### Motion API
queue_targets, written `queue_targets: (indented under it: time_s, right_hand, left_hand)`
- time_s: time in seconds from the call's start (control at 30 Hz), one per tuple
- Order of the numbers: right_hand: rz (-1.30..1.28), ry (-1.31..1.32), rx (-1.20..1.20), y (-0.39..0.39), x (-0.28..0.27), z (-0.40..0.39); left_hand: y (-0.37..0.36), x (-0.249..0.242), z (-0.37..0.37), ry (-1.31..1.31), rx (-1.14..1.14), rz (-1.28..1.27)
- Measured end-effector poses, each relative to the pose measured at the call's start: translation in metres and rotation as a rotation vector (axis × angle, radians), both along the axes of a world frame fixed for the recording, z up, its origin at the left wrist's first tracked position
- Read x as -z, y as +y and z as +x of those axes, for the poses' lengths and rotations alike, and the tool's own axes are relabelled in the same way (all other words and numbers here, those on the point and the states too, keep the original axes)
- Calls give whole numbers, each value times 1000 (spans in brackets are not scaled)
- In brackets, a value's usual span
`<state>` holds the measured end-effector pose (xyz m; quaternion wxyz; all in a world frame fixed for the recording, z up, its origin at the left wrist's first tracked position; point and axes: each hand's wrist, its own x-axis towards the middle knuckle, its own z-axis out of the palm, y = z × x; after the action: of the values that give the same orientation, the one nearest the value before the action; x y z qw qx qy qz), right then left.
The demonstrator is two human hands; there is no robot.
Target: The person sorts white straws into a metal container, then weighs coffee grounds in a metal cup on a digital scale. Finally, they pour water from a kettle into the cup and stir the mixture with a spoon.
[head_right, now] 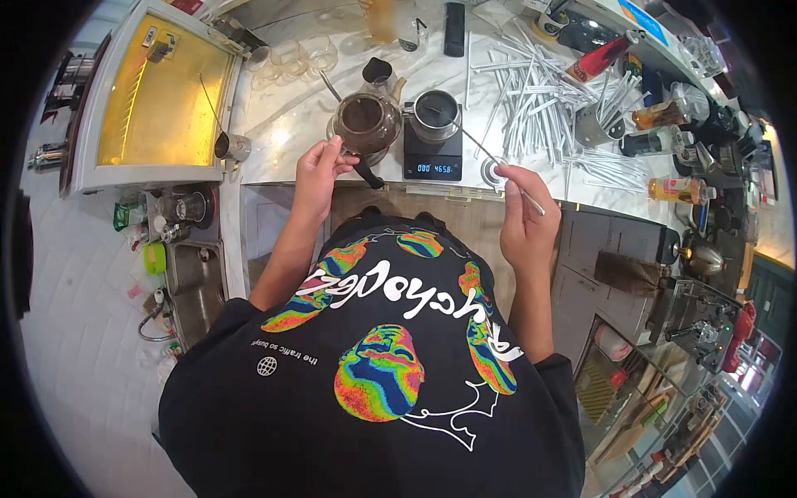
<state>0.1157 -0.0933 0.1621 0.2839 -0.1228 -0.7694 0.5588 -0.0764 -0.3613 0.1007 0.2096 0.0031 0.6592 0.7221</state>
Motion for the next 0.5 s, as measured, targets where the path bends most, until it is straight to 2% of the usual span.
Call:
queue_targets:
  time_s: [0.33,0.5]
  right_hand:
    - [273,-3,15,-27,-2,-13]
    - [207,-38,75,-44,-9,-18]
  left_hand:
    - [-29,2,-9,33,-50,42]
    - [-54,-6,-24,41,-97,63]
